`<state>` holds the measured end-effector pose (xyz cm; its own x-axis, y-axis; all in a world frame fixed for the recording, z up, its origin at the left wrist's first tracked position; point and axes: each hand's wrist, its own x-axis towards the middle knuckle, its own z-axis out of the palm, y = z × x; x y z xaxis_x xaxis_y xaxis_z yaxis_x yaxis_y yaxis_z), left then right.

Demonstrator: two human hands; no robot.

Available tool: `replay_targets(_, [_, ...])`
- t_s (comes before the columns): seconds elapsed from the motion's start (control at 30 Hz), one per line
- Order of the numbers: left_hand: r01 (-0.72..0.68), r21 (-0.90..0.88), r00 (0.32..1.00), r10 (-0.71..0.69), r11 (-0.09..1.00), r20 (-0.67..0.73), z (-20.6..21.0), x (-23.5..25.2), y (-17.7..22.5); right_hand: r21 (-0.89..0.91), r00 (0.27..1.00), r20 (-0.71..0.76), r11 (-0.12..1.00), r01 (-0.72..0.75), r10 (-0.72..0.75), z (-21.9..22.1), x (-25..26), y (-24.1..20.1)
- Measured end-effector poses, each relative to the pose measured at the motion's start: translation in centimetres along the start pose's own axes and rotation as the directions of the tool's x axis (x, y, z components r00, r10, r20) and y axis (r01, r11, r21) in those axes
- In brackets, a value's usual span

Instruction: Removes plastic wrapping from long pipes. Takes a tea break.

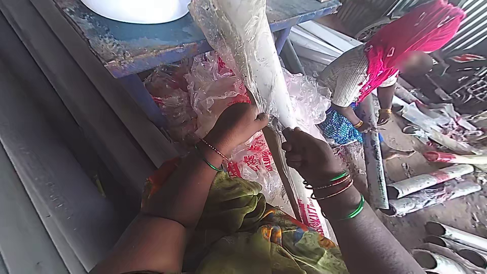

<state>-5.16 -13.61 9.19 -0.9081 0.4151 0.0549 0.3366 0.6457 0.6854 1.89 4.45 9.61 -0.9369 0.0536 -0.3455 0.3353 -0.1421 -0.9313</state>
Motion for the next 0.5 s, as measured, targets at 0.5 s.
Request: replay_targets(0.5, [-0.017, 0.029, 1.0, 0.017, 0.999, 0.015, -0.1, 0.1, -0.4, 0.364, 0.99, 0.128, 0.926, -0.101, 0.058, -0.4, -0.1, 2.7])
